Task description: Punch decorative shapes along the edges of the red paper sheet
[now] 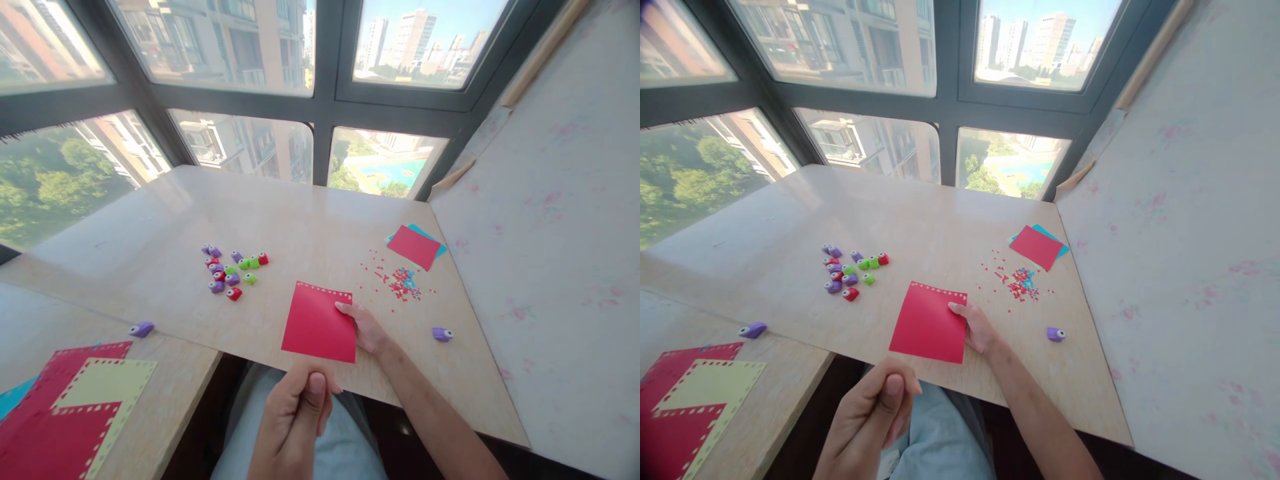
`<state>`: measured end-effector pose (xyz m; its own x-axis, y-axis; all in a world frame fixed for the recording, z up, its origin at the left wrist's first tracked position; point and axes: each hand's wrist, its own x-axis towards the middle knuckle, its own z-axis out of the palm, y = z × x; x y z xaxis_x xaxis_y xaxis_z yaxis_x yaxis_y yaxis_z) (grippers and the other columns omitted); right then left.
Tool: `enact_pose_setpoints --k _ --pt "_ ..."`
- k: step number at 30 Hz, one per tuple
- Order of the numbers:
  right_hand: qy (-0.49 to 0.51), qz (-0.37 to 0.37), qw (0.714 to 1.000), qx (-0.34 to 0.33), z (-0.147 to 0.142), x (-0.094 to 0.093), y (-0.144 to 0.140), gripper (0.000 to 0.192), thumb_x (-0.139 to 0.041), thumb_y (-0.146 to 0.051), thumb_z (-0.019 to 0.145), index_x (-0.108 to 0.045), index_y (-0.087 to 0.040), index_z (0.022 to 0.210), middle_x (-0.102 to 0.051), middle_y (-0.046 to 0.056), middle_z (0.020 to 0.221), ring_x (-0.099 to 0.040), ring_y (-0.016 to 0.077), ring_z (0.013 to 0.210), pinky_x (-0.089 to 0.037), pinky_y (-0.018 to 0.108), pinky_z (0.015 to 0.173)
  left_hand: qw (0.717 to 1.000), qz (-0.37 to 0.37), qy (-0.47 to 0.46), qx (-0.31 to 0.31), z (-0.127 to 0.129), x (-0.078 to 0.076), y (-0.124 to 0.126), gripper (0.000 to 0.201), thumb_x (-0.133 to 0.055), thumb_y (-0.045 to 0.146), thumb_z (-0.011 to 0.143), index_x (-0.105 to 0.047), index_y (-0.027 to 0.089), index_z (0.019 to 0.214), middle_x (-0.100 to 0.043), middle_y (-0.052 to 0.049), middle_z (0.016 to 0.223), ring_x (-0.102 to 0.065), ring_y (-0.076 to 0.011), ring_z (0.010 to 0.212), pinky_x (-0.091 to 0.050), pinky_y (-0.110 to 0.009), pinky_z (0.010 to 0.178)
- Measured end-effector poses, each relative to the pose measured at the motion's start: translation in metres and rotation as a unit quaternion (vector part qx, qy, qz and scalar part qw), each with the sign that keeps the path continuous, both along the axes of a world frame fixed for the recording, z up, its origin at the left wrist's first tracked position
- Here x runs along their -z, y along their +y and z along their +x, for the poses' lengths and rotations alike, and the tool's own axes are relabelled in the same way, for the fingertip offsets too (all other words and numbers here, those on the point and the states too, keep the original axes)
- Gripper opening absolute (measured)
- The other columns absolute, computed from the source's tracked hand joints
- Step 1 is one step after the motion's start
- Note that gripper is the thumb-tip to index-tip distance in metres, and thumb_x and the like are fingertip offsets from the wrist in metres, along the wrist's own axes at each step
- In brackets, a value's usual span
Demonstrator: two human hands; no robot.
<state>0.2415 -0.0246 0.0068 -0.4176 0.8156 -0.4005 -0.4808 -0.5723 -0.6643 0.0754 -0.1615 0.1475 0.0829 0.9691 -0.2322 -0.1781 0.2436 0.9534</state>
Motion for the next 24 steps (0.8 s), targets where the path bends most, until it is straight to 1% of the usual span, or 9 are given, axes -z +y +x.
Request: enact_pose_setpoints --k 4,7,10,12,14,18,19,21,24 --pt "-0.002 -0.012 1.000 0.004 0.000 -0.007 -0.001 0.027 -0.075 -0.031 0.076 -0.070 -0.013 0.096 -0.075 0.008 0.088 -0.071 0.0201 0.074 -0.055 0.031 0.073 0.991 -0.042 -0.114 0.053 0.003 0.015 0.016 0.038 -0.058 0.054 0.089 -0.060 0.017 0.086 -0.036 0.005 0.051 -0.030 -0.0065 0.046 -0.024 -0.020 0.045" --pt "0.000 -0.024 1.000 -0.011 0.000 -0.013 -0.001 0.029 -0.073 -0.032 0.078 -0.069 -0.014 0.100 -0.075 0.010 0.095 -0.072 0.0215 0.080 -0.055 0.033 0.078 0.983 -0.062 -0.164 0.051 -0.003 0.020 0.018 0.033 -0.063 0.049 0.087 -0.062 0.016 0.090 -0.043 0.004 0.055 -0.035 -0.0055 0.047 -0.026 -0.019 0.046" --pt "-0.007 -0.033 0.999 -0.017 0.001 -0.013 0.000 0.028 -0.072 -0.032 0.079 -0.069 -0.014 0.100 -0.076 0.010 0.096 -0.072 0.0217 0.081 -0.055 0.034 0.080 0.976 -0.070 -0.203 0.043 -0.008 0.022 0.018 0.026 -0.066 0.040 0.087 -0.065 0.015 0.096 -0.053 0.001 0.063 -0.045 -0.0063 0.052 -0.034 -0.018 0.050" --pt "-0.013 -0.035 0.999 -0.017 0.002 -0.011 0.001 0.028 -0.071 -0.031 0.080 -0.069 -0.014 0.101 -0.076 0.009 0.094 -0.072 0.0215 0.080 -0.055 0.034 0.081 0.966 -0.081 -0.241 0.041 -0.011 0.024 0.020 0.023 -0.066 0.031 0.086 -0.067 0.015 0.102 -0.060 -0.003 0.072 -0.054 -0.0091 0.059 -0.040 -0.019 0.054" --pt "-0.018 -0.036 0.999 -0.018 0.004 -0.008 0.003 0.028 -0.071 -0.032 0.080 -0.070 -0.014 0.101 -0.076 0.009 0.094 -0.072 0.0225 0.082 -0.055 0.035 0.083 0.952 -0.091 -0.290 0.046 -0.013 0.029 0.024 0.030 -0.065 0.025 0.083 -0.066 0.015 0.112 -0.066 -0.008 0.086 -0.063 -0.0148 0.071 -0.047 -0.023 0.062" --pt "-0.028 -0.023 0.999 -0.024 0.006 -0.003 0.005 0.030 -0.072 -0.034 0.080 -0.069 -0.014 0.101 -0.075 0.011 0.099 -0.072 0.0252 0.088 -0.054 0.040 0.087 0.907 -0.107 -0.404 0.059 -0.020 0.052 0.035 0.050 -0.057 0.033 0.081 -0.060 0.013 0.128 -0.066 -0.018 0.116 -0.067 -0.0275 0.097 -0.052 -0.035 0.079" --pt "-0.033 -0.012 0.999 -0.028 0.006 -0.003 0.005 0.031 -0.072 -0.036 0.080 -0.069 -0.015 0.102 -0.075 0.011 0.101 -0.071 0.0254 0.089 -0.054 0.040 0.088 0.900 -0.115 -0.417 0.047 -0.023 0.059 0.038 0.054 -0.054 0.037 0.082 -0.059 0.012 0.129 -0.064 -0.019 0.120 -0.066 -0.0288 0.101 -0.052 -0.037 0.082" --pt "-0.045 0.019 0.998 -0.042 0.007 -0.005 0.006 0.034 -0.073 -0.038 0.079 -0.068 -0.016 0.105 -0.074 0.011 0.104 -0.071 0.0253 0.090 -0.054 0.041 0.088 0.903 -0.129 -0.410 -0.004 -0.031 0.073 0.044 0.057 -0.051 0.046 0.083 -0.059 0.011 0.127 -0.062 -0.021 0.125 -0.064 -0.0305 0.108 -0.051 -0.040 0.088" --pt "-0.085 0.074 0.991 -0.068 0.011 -0.007 0.006 0.039 -0.073 -0.042 0.079 -0.065 -0.018 0.109 -0.073 0.010 0.106 -0.071 0.0245 0.090 -0.054 0.041 0.086 0.938 -0.107 -0.301 -0.135 -0.049 0.089 0.052 0.057 -0.054 0.053 0.081 -0.063 0.009 0.117 -0.065 -0.020 0.119 -0.064 -0.0295 0.105 -0.052 -0.039 0.085"
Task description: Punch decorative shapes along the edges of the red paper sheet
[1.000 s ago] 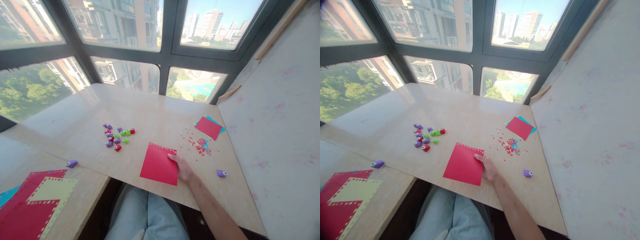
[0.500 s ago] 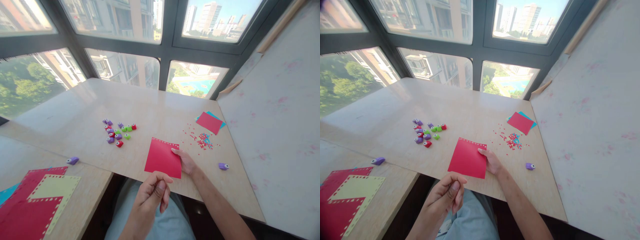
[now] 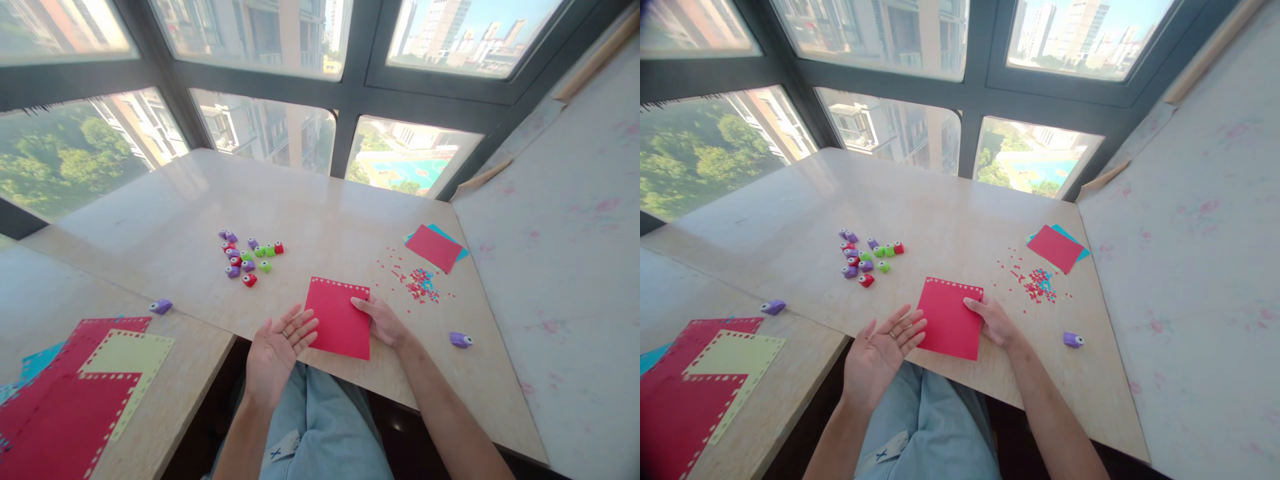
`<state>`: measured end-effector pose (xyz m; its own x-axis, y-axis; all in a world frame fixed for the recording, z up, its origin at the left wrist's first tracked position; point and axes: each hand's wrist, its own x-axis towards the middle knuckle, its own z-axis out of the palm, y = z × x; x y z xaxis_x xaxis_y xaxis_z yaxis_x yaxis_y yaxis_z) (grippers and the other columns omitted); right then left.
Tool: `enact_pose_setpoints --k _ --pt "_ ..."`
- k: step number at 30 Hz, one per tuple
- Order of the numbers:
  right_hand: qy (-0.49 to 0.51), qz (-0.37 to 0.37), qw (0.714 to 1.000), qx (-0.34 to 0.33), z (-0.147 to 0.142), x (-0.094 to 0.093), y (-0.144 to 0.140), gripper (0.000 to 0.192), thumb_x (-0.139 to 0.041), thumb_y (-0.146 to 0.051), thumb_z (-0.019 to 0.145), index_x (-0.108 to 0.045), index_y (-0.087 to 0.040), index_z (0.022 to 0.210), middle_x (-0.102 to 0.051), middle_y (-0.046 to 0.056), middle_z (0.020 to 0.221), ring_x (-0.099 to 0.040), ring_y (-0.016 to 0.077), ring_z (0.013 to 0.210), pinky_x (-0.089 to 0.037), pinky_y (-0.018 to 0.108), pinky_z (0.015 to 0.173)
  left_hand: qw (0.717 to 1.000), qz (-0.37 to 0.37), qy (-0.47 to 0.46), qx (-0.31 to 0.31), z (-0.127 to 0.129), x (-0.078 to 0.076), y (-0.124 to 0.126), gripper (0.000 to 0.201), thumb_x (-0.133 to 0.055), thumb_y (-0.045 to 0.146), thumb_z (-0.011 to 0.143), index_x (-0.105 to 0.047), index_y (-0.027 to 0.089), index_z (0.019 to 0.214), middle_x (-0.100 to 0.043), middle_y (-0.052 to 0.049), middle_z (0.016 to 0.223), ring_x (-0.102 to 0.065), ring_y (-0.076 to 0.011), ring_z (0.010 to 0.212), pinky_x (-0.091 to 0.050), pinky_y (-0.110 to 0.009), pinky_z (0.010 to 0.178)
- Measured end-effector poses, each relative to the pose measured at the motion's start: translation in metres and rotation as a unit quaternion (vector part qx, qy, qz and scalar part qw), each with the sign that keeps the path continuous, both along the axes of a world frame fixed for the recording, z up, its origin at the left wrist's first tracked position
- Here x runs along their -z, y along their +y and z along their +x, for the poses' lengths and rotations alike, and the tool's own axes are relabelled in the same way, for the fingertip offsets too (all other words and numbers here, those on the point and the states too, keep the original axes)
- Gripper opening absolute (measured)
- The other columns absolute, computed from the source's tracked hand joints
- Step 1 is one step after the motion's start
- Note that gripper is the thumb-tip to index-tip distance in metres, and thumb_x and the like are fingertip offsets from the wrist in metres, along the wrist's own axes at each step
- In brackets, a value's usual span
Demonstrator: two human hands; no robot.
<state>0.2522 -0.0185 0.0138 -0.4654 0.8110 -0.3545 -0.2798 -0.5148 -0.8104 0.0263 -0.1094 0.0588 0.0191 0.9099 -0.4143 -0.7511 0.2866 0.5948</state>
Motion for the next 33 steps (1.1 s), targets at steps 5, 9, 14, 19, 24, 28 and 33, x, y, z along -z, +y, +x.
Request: enact_pose_setpoints --k 5,9,14,19,24,28,33 --pt "-0.248 0.170 0.954 0.006 0.006 0.002 0.000 0.036 -0.064 -0.051 0.083 -0.065 -0.018 0.099 -0.072 0.009 0.093 -0.067 0.0238 0.079 -0.053 0.039 0.074 0.905 0.017 0.401 -0.140 -0.047 0.018 0.021 0.048 -0.067 0.046 0.074 -0.063 0.012 0.108 -0.067 -0.010 0.097 -0.064 -0.0198 0.079 -0.051 -0.028 0.063" --pt "-0.387 0.312 0.868 0.022 0.005 0.005 -0.005 0.032 -0.054 -0.049 0.089 -0.066 -0.019 0.093 -0.071 0.007 0.091 -0.063 0.0234 0.082 -0.049 0.037 0.078 0.748 -0.021 0.652 -0.119 -0.083 0.031 0.051 0.046 -0.060 0.044 0.077 -0.063 0.013 0.112 -0.065 -0.013 0.107 -0.062 -0.0213 0.078 -0.053 -0.038 0.075" --pt "-0.383 0.324 0.864 0.035 0.003 0.008 -0.009 0.030 -0.054 -0.049 0.089 -0.067 -0.022 0.090 -0.071 0.006 0.088 -0.062 0.0234 0.079 -0.047 0.034 0.073 0.599 -0.046 0.795 -0.081 -0.096 0.044 0.075 0.051 -0.057 0.038 0.085 -0.056 0.013 0.129 -0.060 -0.017 0.117 -0.063 -0.0266 0.094 -0.049 -0.041 0.088" --pt "-0.349 0.294 0.888 0.056 0.002 0.012 -0.006 0.032 -0.058 -0.052 0.087 -0.069 -0.022 0.089 -0.071 0.006 0.086 -0.062 0.0243 0.078 -0.047 0.033 0.068 0.553 -0.046 0.830 -0.049 -0.091 0.046 0.077 0.035 -0.053 0.038 0.090 -0.063 0.023 0.121 -0.062 -0.012 0.117 -0.062 -0.0286 0.101 -0.048 -0.036 0.080" --pt "-0.321 0.270 0.903 0.090 -0.001 0.015 0.000 0.033 -0.062 -0.054 0.084 -0.068 -0.021 0.087 -0.070 0.006 0.085 -0.062 0.0238 0.078 -0.048 0.033 0.067 0.572 0.002 0.819 -0.044 -0.084 0.053 0.070 0.025 -0.059 0.035 0.088 -0.066 0.022 0.107 -0.066 -0.007 0.104 -0.063 -0.0222 0.085 -0.046 -0.031 0.074" --pt "-0.285 0.250 0.921 0.090 0.000 0.016 0.012 0.036 -0.064 -0.054 0.082 -0.069 -0.020 0.092 -0.072 0.007 0.090 -0.064 0.0237 0.079 -0.050 0.033 0.067 0.586 0.104 0.804 0.007 -0.071 0.059 0.060 0.023 -0.058 0.032 0.089 -0.065 0.021 0.109 -0.066 -0.006 0.102 -0.061 -0.0177 0.077 -0.045 -0.029 0.073" --pt "-0.253 0.213 0.940 0.090 0.002 0.016 0.023 0.039 -0.069 -0.055 0.078 -0.069 -0.019 0.095 -0.073 0.008 0.089 -0.066 0.0240 0.077 -0.052 0.033 0.063 0.590 0.130 0.796 0.035 -0.042 0.061 0.059 0.021 -0.062 0.033 0.088 -0.064 0.019 0.103 -0.067 -0.005 0.098 -0.060 -0.0182 0.076 -0.044 -0.031 0.075"
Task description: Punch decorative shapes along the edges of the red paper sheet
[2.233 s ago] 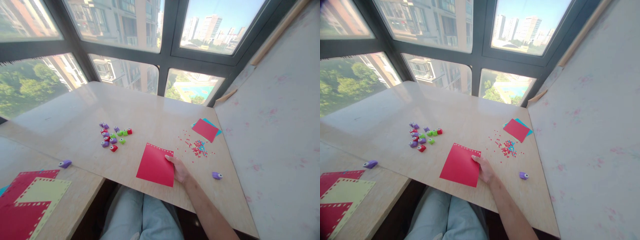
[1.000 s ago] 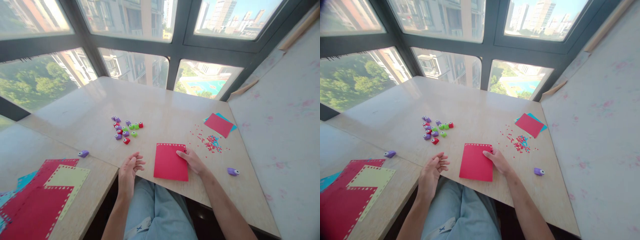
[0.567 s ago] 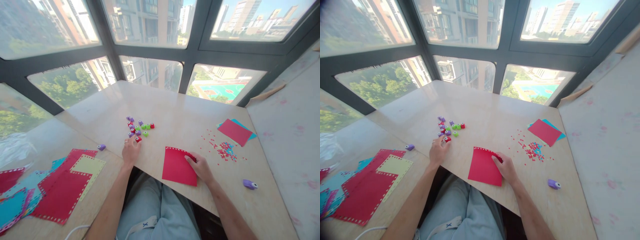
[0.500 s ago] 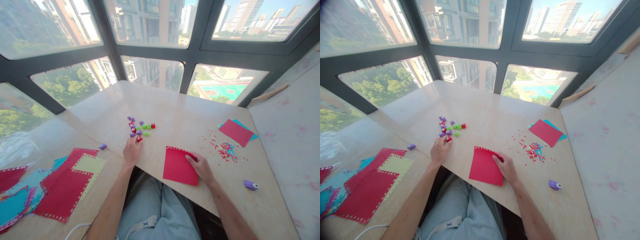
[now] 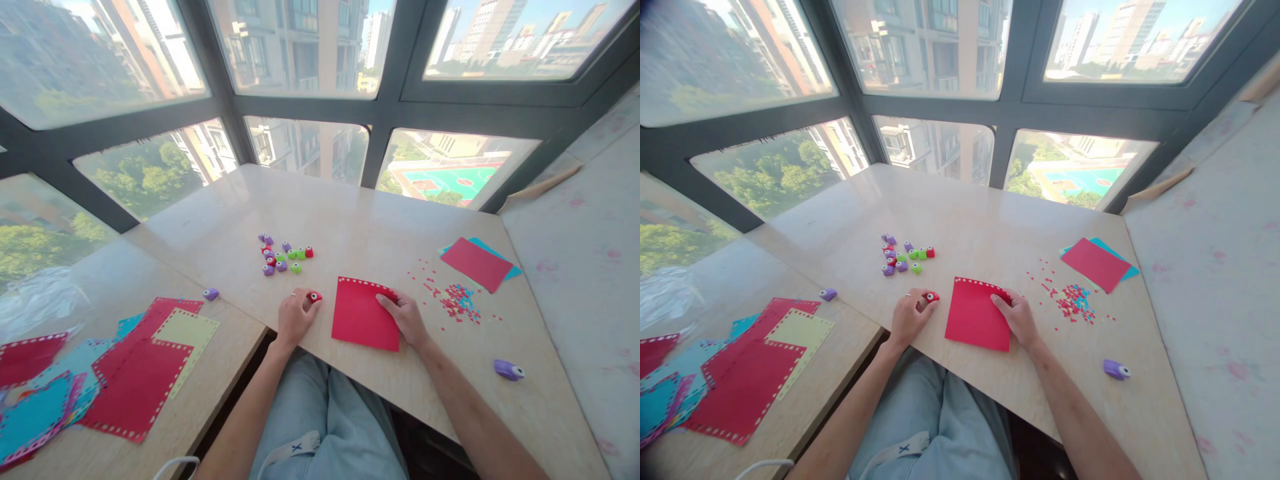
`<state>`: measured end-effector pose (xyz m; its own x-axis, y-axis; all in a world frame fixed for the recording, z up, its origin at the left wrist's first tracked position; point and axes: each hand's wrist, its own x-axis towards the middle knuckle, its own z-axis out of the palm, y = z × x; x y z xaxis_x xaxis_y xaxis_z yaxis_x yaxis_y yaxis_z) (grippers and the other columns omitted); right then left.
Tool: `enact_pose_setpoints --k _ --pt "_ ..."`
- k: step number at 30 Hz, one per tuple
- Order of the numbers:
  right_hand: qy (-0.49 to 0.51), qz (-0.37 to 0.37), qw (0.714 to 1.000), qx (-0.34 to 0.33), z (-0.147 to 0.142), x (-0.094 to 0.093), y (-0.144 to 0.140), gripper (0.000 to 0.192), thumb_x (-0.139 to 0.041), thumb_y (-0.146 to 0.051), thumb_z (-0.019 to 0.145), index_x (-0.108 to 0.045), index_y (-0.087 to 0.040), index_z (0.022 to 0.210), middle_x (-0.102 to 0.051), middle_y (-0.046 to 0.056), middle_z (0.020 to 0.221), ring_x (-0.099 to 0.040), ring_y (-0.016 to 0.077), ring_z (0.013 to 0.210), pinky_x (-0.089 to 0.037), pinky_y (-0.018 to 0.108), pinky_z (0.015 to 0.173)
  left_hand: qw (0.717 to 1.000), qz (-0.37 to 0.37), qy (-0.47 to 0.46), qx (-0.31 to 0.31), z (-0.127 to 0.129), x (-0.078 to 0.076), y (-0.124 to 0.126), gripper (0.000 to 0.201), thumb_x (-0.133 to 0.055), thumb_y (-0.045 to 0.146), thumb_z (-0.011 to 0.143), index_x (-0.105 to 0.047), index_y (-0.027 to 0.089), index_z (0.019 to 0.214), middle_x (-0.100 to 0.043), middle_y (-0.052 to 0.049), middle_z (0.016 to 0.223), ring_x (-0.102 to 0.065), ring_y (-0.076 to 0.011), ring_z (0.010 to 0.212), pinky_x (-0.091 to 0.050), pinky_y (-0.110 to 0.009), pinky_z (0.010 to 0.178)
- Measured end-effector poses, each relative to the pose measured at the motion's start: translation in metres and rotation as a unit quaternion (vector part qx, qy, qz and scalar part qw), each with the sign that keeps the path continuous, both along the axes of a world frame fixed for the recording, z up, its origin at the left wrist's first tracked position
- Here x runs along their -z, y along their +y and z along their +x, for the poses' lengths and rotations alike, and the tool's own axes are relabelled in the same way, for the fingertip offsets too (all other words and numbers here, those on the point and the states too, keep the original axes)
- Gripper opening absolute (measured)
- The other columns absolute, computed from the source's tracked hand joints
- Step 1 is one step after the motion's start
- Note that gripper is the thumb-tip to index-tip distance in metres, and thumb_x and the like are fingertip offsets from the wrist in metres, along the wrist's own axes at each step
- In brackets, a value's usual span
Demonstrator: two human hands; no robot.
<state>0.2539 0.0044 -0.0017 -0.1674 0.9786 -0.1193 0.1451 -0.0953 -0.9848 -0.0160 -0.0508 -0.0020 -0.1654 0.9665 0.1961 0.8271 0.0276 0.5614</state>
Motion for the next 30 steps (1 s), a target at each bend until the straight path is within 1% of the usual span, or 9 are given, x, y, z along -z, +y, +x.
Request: enact_pose_setpoints --k 4,6,9,15,20,22,25,28,30 --pt "0.004 -0.028 0.999 -0.028 0.003 -0.003 0.002 0.041 -0.070 -0.056 0.076 -0.069 -0.018 0.092 -0.073 0.008 0.083 -0.065 0.0221 0.068 -0.049 0.030 0.055 1.000 -0.011 -0.019 0.003 0.021 -0.001 0.008 0.036 -0.064 0.036 0.087 -0.059 0.019 0.118 -0.069 -0.005 0.098 -0.061 -0.0198 0.079 -0.044 -0.033 0.077" --pt "0.002 -0.043 0.998 -0.047 0.006 -0.005 0.003 0.042 -0.070 -0.057 0.076 -0.068 -0.018 0.091 -0.072 0.007 0.080 -0.064 0.0209 0.064 -0.047 0.029 0.052 0.999 -0.014 -0.018 0.035 0.028 -0.002 0.012 0.037 -0.064 0.033 0.087 -0.059 0.020 0.122 -0.070 -0.005 0.095 -0.061 -0.0201 0.081 -0.043 -0.033 0.079" --pt "-0.006 -0.053 0.997 -0.063 0.012 -0.008 0.005 0.042 -0.070 -0.057 0.076 -0.066 -0.017 0.088 -0.071 0.006 0.076 -0.063 0.0192 0.061 -0.046 0.027 0.050 0.995 -0.011 -0.005 0.102 0.033 -0.004 0.014 0.031 -0.063 0.027 0.086 -0.063 0.022 0.117 -0.069 -0.004 0.092 -0.061 -0.0200 0.083 -0.042 -0.033 0.080" --pt "-0.061 -0.030 0.996 -0.049 0.028 -0.013 0.012 0.040 -0.070 -0.056 0.075 -0.063 -0.017 0.080 -0.068 0.003 0.071 -0.061 0.0169 0.058 -0.042 0.024 0.047 0.984 -0.014 -0.051 0.169 0.017 -0.005 0.012 0.029 -0.058 0.025 0.087 -0.064 0.020 0.116 -0.064 -0.004 0.086 -0.055 -0.0163 0.075 -0.042 -0.029 0.073" --pt "-0.064 -0.039 0.995 -0.065 0.033 -0.009 0.016 0.041 -0.068 -0.057 0.077 -0.065 -0.017 0.085 -0.070 0.006 0.075 -0.063 0.0187 0.061 -0.045 0.026 0.049 0.970 -0.030 -0.034 0.240 0.003 -0.001 0.021 0.042 -0.048 0.017 0.091 -0.057 0.021 0.131 -0.062 -0.006 0.097 -0.057 -0.0156 0.080 -0.045 -0.027 0.076" --pt "-0.058 -0.048 0.994 -0.077 0.033 -0.007 0.016 0.041 -0.068 -0.056 0.076 -0.066 -0.017 0.085 -0.070 0.006 0.074 -0.063 0.0188 0.059 -0.045 0.026 0.048 0.967 -0.041 0.001 0.250 0.001 -0.002 0.026 0.043 -0.045 0.015 0.090 -0.058 0.024 0.131 -0.061 -0.006 0.103 -0.058 -0.0148 0.081 -0.045 -0.027 0.077" --pt "-0.034 -0.063 0.995 -0.075 0.033 -0.006 0.016 0.039 -0.071 -0.055 0.075 -0.068 -0.017 0.085 -0.071 0.007 0.075 -0.064 0.0201 0.060 -0.045 0.027 0.048 0.962 -0.059 0.062 0.259 0.003 -0.006 0.032 0.036 -0.048 0.019 0.091 -0.061 0.027 0.123 -0.060 -0.005 0.106 -0.061 -0.0149 0.082 -0.045 -0.027 0.076" --pt "0.003 -0.077 0.995 -0.067 0.034 -0.005 0.016 0.039 -0.073 -0.053 0.073 -0.070 -0.017 0.086 -0.072 0.007 0.075 -0.065 0.0215 0.062 -0.047 0.028 0.049 0.962 -0.055 0.084 0.253 0.008 -0.010 0.034 0.025 -0.053 0.028 0.092 -0.061 0.024 0.115 -0.060 -0.005 0.103 -0.061 -0.0162 0.080 -0.045 -0.026 0.072" --pt "0.016 -0.085 0.994 -0.068 0.035 -0.005 0.016 0.039 -0.074 -0.053 0.072 -0.071 -0.018 0.087 -0.073 0.007 0.075 -0.066 0.0216 0.062 -0.048 0.028 0.050 0.970 -0.041 0.076 0.228 0.011 -0.011 0.034 0.021 -0.054 0.030 0.092 -0.061 0.021 0.109 -0.061 -0.005 0.100 -0.061 -0.0168 0.081 -0.044 -0.026 0.071"
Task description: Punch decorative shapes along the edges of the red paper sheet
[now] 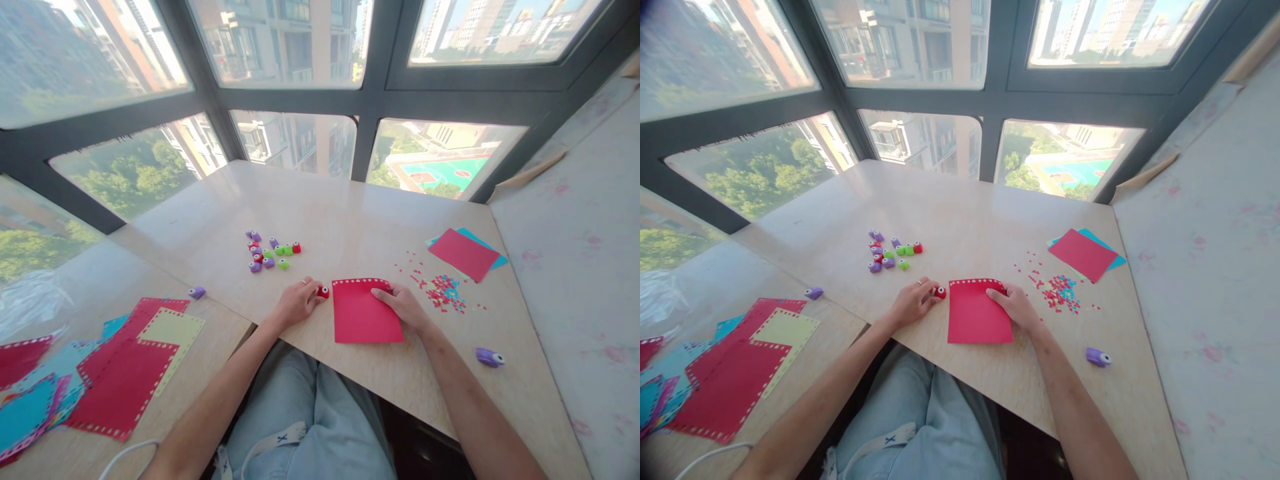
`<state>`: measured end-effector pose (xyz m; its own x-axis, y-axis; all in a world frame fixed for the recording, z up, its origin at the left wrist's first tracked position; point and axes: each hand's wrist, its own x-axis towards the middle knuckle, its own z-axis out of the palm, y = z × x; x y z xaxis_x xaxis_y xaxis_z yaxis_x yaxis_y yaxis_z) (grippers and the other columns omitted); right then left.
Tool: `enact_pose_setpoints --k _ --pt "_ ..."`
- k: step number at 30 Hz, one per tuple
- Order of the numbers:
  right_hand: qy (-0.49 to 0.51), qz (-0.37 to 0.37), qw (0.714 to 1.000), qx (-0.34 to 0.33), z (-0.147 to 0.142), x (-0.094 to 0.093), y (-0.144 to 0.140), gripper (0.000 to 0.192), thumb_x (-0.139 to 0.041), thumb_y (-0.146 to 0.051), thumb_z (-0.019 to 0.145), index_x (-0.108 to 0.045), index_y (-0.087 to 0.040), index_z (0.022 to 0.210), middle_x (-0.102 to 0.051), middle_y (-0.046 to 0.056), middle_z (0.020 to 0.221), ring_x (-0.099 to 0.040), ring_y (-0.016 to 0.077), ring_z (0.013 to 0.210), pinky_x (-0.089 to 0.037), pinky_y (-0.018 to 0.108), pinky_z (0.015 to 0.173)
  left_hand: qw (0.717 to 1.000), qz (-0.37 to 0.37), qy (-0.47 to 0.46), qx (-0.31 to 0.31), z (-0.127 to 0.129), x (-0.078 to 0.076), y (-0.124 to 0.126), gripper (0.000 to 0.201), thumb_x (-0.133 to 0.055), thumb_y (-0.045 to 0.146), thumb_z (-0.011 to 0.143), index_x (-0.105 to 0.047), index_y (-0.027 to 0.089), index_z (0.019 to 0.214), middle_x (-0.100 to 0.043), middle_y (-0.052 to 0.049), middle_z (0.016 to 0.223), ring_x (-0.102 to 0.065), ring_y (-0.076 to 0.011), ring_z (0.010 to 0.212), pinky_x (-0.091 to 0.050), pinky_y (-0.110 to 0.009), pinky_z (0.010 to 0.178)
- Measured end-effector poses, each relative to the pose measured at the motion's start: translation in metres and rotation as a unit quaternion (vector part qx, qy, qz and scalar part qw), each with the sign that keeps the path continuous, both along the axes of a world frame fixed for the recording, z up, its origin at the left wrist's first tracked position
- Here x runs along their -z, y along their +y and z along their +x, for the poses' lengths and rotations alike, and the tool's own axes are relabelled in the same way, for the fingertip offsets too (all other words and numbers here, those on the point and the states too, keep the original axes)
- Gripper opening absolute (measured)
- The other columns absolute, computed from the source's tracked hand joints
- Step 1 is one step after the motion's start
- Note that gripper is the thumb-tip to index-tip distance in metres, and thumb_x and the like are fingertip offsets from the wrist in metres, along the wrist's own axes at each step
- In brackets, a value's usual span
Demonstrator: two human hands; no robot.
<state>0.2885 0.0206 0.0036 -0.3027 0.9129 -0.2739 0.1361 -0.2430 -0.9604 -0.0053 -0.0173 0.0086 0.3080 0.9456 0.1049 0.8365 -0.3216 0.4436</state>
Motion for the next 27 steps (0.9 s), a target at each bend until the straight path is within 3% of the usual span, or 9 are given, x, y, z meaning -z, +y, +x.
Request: enact_pose_setpoints --k 4,10,17,27 --pt "-0.010 -0.016 1.000 -0.003 0.000 -0.001 0.000 0.040 -0.073 -0.054 0.073 -0.071 -0.017 0.090 -0.073 0.007 0.078 -0.067 0.0208 0.063 -0.050 0.028 0.052 0.998 0.022 -0.032 -0.042 0.004 0.001 0.000 0.016 -0.055 0.024 0.091 -0.060 0.019 0.105 -0.063 -0.005 0.102 -0.060 -0.0164 0.082 -0.043 -0.026 0.072" --pt "0.004 -0.042 0.999 -0.019 -0.003 -0.007 -0.001 0.042 -0.073 -0.055 0.074 -0.070 -0.016 0.089 -0.074 0.008 0.080 -0.067 0.0196 0.064 -0.050 0.028 0.054 0.998 0.009 -0.054 -0.036 0.006 0.000 0.002 0.022 -0.053 0.016 0.089 -0.059 0.019 0.109 -0.065 -0.005 0.100 -0.059 -0.0148 0.076 -0.043 -0.027 0.072" --pt "0.013 -0.049 0.998 -0.029 -0.005 -0.013 -0.002 0.043 -0.073 -0.055 0.072 -0.069 -0.015 0.086 -0.073 0.006 0.076 -0.064 0.0172 0.060 -0.046 0.026 0.053 0.999 0.019 -0.046 -0.018 0.010 0.001 0.001 0.022 -0.055 0.028 0.091 -0.060 0.018 0.110 -0.064 -0.004 0.090 -0.055 -0.0141 0.068 -0.041 -0.027 0.066" --pt "0.042 -0.091 0.995 -0.018 -0.004 -0.019 -0.004 0.043 -0.076 -0.053 0.070 -0.067 -0.015 0.086 -0.072 0.007 0.076 -0.064 0.0159 0.059 -0.046 0.024 0.052 0.995 0.042 -0.092 -0.018 0.008 0.009 0.000 0.022 -0.057 0.028 0.090 -0.060 0.020 0.110 -0.063 -0.003 0.088 -0.052 -0.0107 0.062 -0.040 -0.023 0.060"
